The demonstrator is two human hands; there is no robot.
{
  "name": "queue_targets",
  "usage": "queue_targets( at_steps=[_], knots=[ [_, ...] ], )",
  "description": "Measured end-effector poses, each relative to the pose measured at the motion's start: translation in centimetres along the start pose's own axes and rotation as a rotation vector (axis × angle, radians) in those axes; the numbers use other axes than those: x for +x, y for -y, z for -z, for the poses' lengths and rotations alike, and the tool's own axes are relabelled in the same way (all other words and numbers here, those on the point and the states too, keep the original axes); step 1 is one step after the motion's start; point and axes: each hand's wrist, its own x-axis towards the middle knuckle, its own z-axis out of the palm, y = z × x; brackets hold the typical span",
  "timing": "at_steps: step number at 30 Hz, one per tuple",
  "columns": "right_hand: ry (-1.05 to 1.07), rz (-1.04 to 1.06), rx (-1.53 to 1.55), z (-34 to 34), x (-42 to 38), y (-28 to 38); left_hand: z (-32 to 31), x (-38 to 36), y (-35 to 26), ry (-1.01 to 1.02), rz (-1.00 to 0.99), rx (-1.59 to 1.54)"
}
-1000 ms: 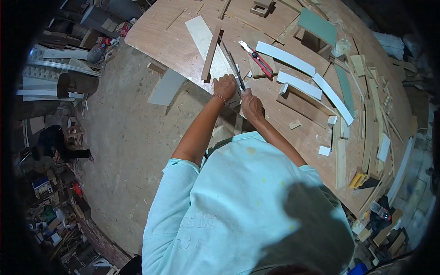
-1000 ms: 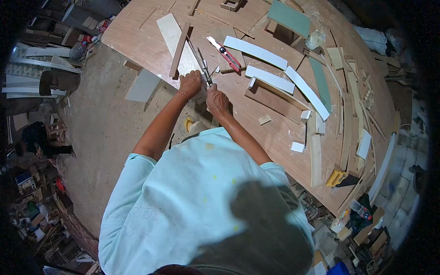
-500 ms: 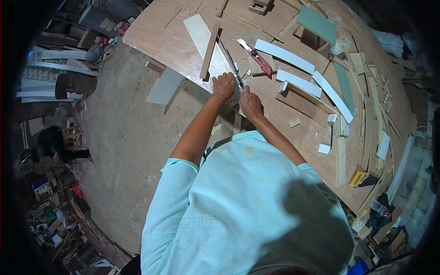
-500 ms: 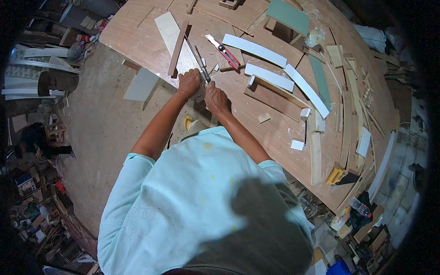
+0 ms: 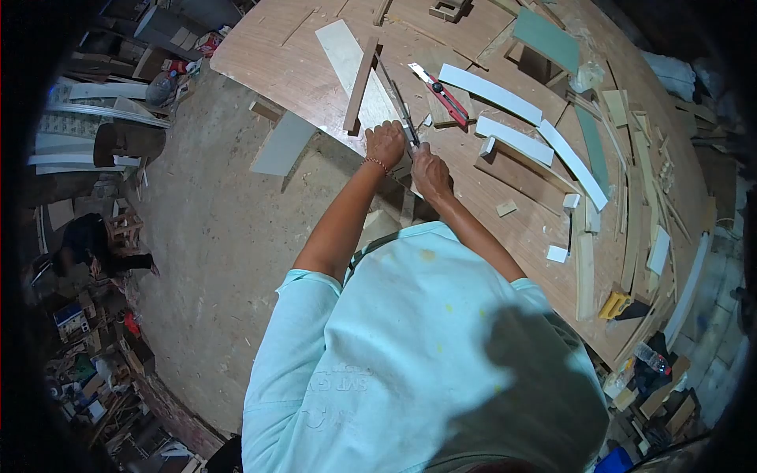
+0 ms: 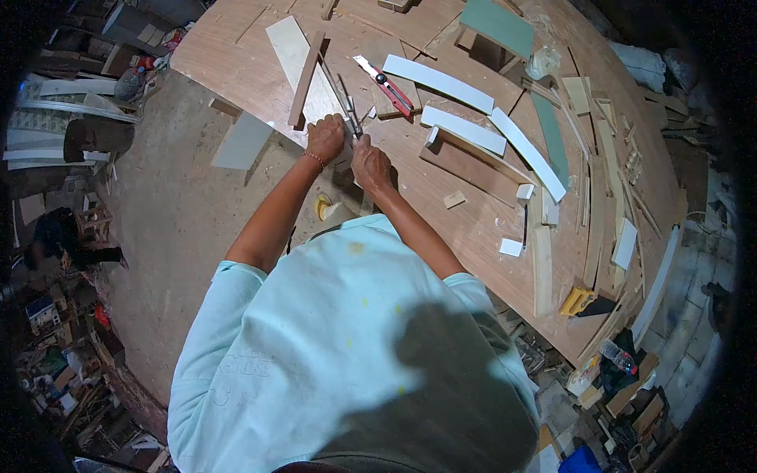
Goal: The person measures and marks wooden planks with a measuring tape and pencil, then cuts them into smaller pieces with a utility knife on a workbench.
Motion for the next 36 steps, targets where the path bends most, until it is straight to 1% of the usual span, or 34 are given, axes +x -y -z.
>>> queue_targets(
  at_steps=[12,18,20,23,27,29,32,33,36],
  knots=[
    [0.042,-0.028,-0.007,-0.3,0.2,0.0,-0.3,-0.1,0.0,-0.046,-0.012,0.012],
    [0.034,-0.018,0.02,-0.1,0.3,0.2,-0.4,-0.1,0.1,-0.085,-0.021,-0.007],
    [0.003,0.023,0.018,0.0,0.8,0.3,-0.6,-0.2,0.1,-0.125,-0.058,0.013],
    [-0.024,0.024,0.03,-0.8,2.0,0.4,-0.4,-0.2,0.0,-0.112,-0.064,0.057],
    [-0.01,0.01,0.023,-0.3,0.9,0.5,-0.5,0.2,0.4,-0.083,-0.076,0.04],
    [0.1,-0.065,-0.01,-0.5,-0.9,0.1,-1.5,0.9,1.0,-0.012,-0.022,-0.013],
    [0.15,-0.048,-0.018,1.4,-1.8,0.3,-0.7,0.7,0.7,0.028,-0.028,-0.012],
    [0.088,-0.022,-0.014,0.7,-1.8,-0.1,-0.6,0.7,0.8,0.026,-0.048,-0.012],
    [0.064,-0.029,-0.02,0.1,-1.5,-0.8,-0.7,0.5,0.8,-0.029,-0.048,-0.031]
  ],
)
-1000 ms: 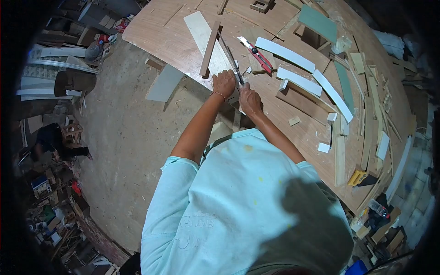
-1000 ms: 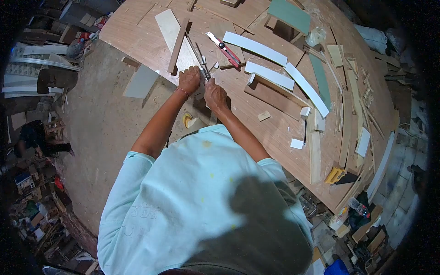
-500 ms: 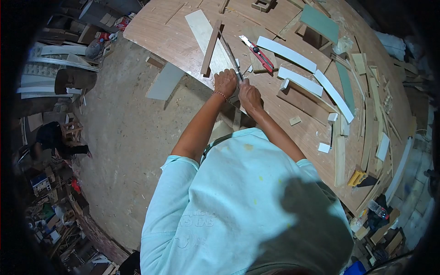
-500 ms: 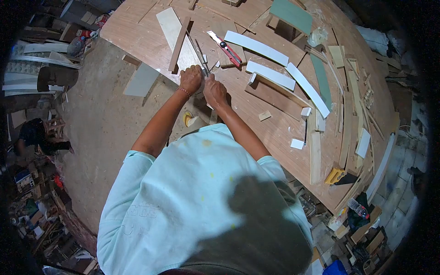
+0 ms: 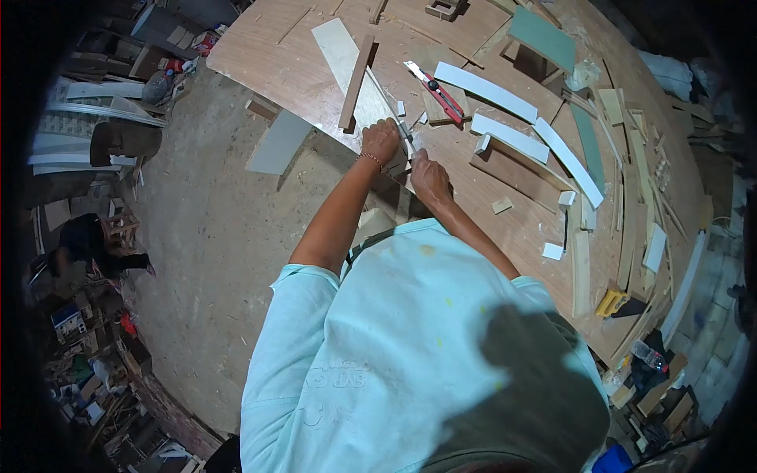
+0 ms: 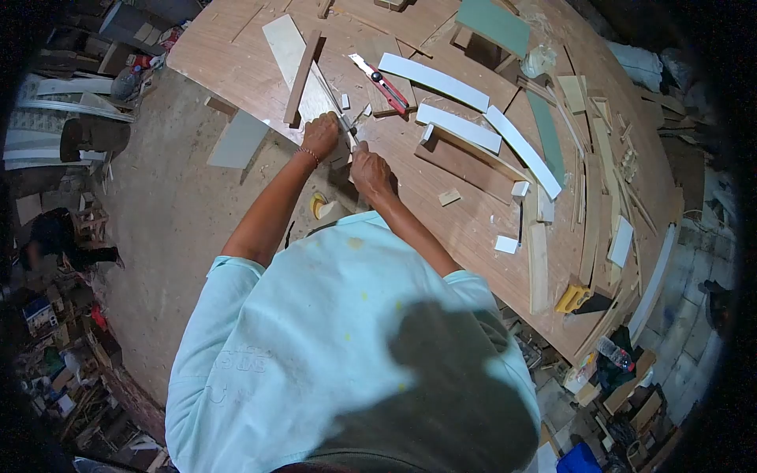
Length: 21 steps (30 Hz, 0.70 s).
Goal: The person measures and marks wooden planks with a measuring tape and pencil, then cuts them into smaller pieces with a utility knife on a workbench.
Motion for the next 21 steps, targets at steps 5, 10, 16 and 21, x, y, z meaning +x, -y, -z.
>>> queue_targets(
  at_steps=[5,10,16,21],
  knots=[
    [0.064,-0.021,-0.027,1.3,0.0,0.4,-0.1,0.0,0.0,-0.001,0.015,-0.002],
    [0.02,-0.043,-0.002,2.1,0.2,0.7,0.1,-0.1,-0.2,0.021,0.02,-0.005],
    [0.055,-0.024,-0.005,1.3,0.5,0.7,0.1,-0.2,0.1,-0.015,-0.038,0.044],
    [0.065,-0.054,0.018,0.9,0.7,0.6,0.4,-0.1,-0.1,0.034,0.0,0.044]
  ],
)
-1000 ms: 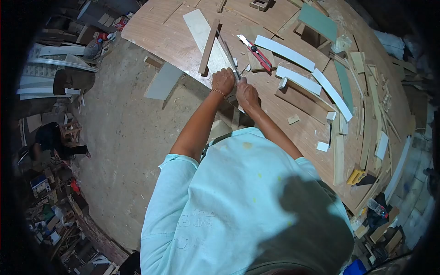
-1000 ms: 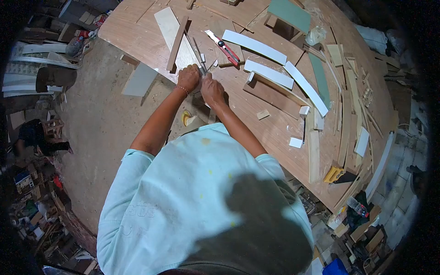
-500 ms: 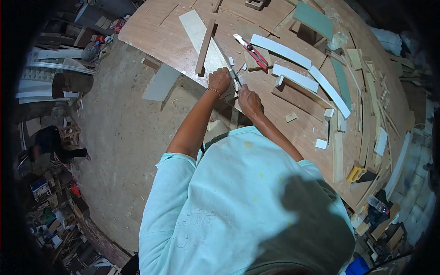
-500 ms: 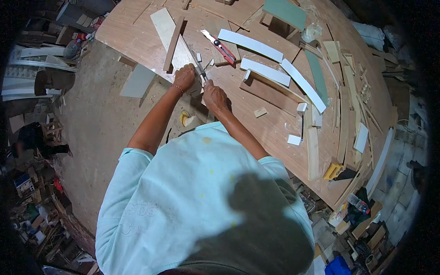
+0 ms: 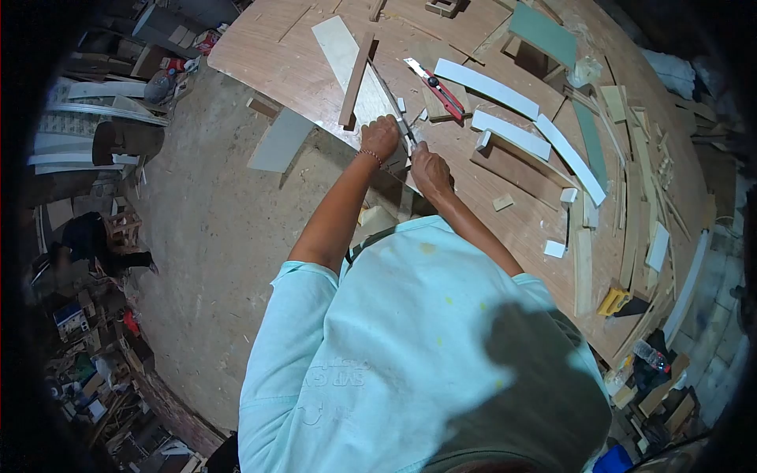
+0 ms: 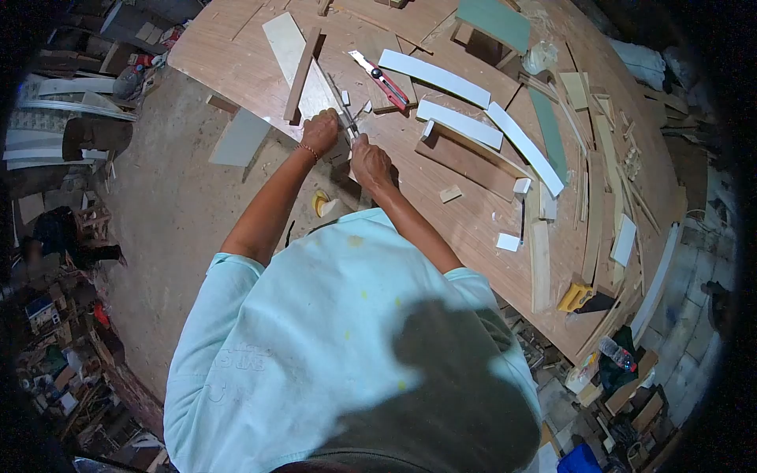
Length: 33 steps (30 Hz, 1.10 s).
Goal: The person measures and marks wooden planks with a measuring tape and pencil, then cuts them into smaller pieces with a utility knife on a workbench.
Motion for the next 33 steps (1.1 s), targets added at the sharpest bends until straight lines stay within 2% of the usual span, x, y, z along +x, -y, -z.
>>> queue_targets(
  at_steps=[3,13,15,19,22,25,27,29,31,33],
  knots=[
    [0.023,0.0,-0.015,0.2,-0.2,0.0,0.2,0.0,-0.2,0.053,0.035,-0.01],
    [0.03,-0.001,0.008,0.0,-0.2,0.0,-0.2,0.1,0.0,0.034,0.029,-0.017],
    [-0.057,0.065,-0.025,-0.6,0.1,-0.3,-0.5,0.0,0.0,-0.027,-0.003,-0.003],
    [-0.055,0.063,-0.01,-0.9,2.9,0.5,-0.9,-0.2,0.1,-0.072,-0.051,0.015],
    [-0.091,0.086,-0.013,-1.2,4.8,1.2,-1.0,0.2,0.1,-0.045,-0.002,-0.039],
    [-0.088,0.041,-0.002,-0.2,3.9,0.8,-1.0,0.3,0.8,-0.024,-0.074,-0.035],
    [-0.099,-0.006,0.132,1.1,2.7,0.8,-0.7,-0.1,0.6,-0.026,-0.032,-0.02],
    [-0.103,-0.026,0.138,1.4,2.4,0.1,-0.1,0.2,0.3,0.038,0.013,-0.024],
    [-0.166,0.08,0.153,1.4,2.1,-0.9,0.3,0.4,0.4,-0.019,0.007,-0.071],
    [-0.196,0.068,0.127,1.4,1.8,-1.7,0.5,-0.3,0.6,0.066,0.009,-0.347]
  ],
)
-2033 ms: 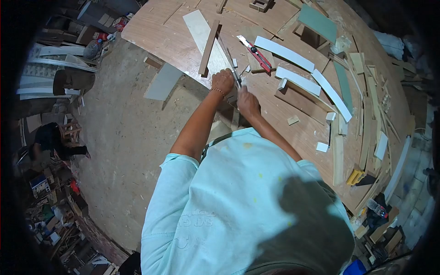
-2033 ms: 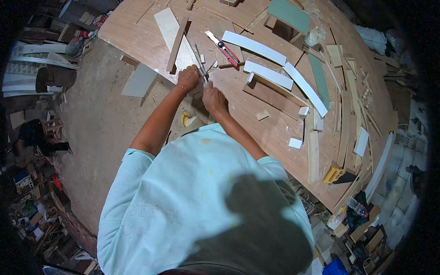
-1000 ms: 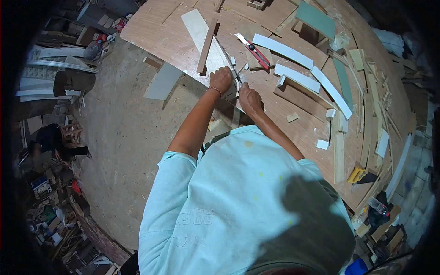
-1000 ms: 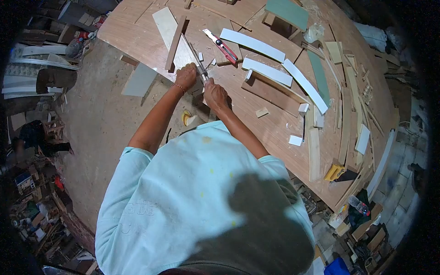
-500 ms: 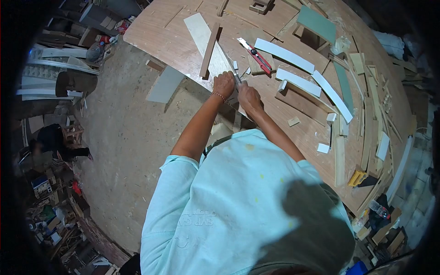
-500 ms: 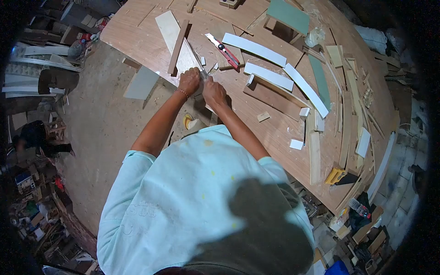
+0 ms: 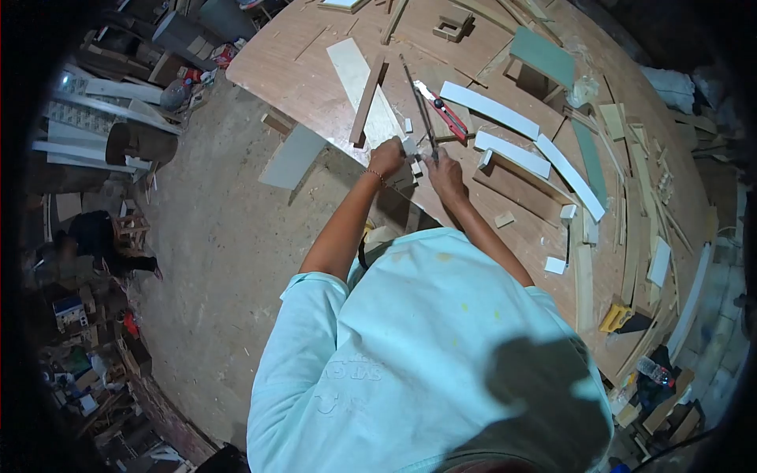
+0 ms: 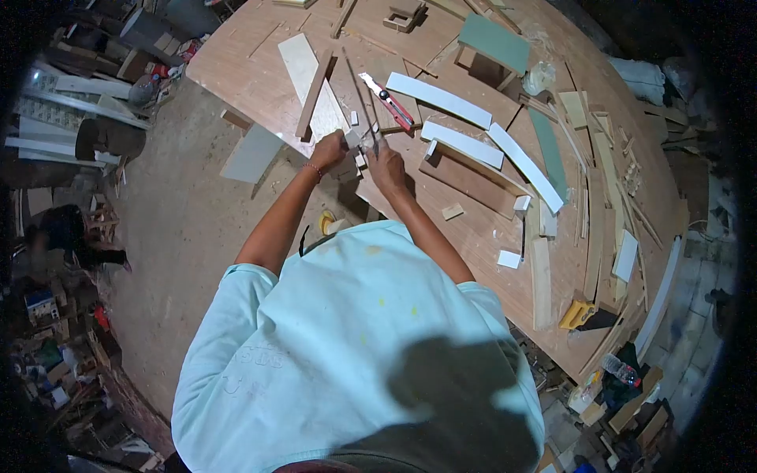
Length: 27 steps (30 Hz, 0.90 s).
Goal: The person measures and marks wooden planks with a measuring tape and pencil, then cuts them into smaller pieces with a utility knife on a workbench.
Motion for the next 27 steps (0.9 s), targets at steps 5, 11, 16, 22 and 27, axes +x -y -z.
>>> queue_targets(
  at_steps=[5,11,16,22,27],
  knots=[
    [-0.06,0.023,0.184,1.0,-1.0,-0.4,-1.0,-2.2,-1.6,-0.056,0.167,-0.421],
    [0.012,-0.153,0.557,3.5,-1.1,3.0,-0.9,-5.0,-5.1,-0.107,0.297,-1.143],
    [-0.038,-0.089,0.459,3.8,-0.4,4.4,-0.9,-4.5,-5.4,-0.103,0.088,-1.101],
    [-0.043,-0.129,0.35,3.9,0.7,6.7,-0.7,-4.4,-4.2,-0.151,0.069,-1.093],
    [-0.158,-0.013,0.37,2.1,1.8,7.6,1.8,-3.9,-2.7,-0.177,0.005,-1.028]
  ],
)
